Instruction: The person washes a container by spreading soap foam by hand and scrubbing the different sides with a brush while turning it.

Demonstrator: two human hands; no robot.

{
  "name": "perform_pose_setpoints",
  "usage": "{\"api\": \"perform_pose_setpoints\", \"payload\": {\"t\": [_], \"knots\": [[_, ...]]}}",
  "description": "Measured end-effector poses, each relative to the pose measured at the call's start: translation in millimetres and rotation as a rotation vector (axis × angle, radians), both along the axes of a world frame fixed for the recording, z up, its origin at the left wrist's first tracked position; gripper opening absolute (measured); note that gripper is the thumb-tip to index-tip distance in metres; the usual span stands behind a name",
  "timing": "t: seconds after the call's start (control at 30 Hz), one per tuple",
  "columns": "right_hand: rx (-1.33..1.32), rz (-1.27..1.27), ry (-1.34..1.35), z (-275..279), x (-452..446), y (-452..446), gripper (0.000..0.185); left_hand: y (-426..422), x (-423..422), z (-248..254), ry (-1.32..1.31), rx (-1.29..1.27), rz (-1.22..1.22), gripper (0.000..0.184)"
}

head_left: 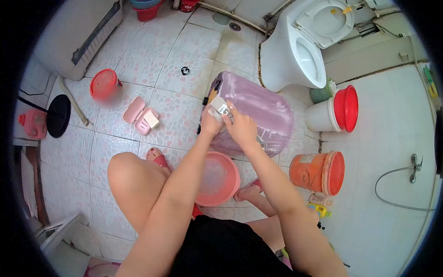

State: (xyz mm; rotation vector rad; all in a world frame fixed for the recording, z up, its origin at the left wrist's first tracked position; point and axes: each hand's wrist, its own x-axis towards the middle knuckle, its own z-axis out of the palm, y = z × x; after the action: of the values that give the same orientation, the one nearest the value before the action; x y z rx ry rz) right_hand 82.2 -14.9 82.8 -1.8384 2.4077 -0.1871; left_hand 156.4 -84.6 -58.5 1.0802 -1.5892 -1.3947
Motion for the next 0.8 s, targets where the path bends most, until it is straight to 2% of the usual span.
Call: {"api": "perform_pose_setpoints", "payload": {"t": [0.03, 0.13, 0.23, 0.33, 0.43, 0.57, 0.67, 0.8], "knots": [[-0.014, 0.008, -0.034, 0, -2, 5, 0.053, 0, 3, -1, 0.027, 0.042, -0.060, 0.068], [-0.023, -0.084, -0.048, 5, -13, 14, 0.053, 7, 17, 5, 0.387, 0.043, -0.178, 0.099], [-0.102, -0.286, -0.106, -5, -46, 31, 0.052, 14, 25, -15, 0.197, -0.009, -0.219, 0.123], [-0.407, -0.302, -0.117, -40, -81, 50, 0.052, 25, 38, -20, 0.109, -0.023, -0.217, 0.133], [-0.353, -0.464, -0.187, -38, -45, 45, 0.051, 23, 32, -25, 0.263, -0.043, -0.243, 0.133], [-0.263, -0.480, -0.292, -40, 12, 33, 0.055, 24, 33, -20, 0.256, 0.039, -0.245, 0.132], [-0.307, -0.333, -0.287, -47, 18, 26, 0.057, 21, 29, -21, 0.266, 0.074, -0.246, 0.130], [-0.188, -0.330, -0.278, -25, 17, -2, 0.052, 18, 25, -27, 0.236, 0.040, -0.226, 0.127]]}}
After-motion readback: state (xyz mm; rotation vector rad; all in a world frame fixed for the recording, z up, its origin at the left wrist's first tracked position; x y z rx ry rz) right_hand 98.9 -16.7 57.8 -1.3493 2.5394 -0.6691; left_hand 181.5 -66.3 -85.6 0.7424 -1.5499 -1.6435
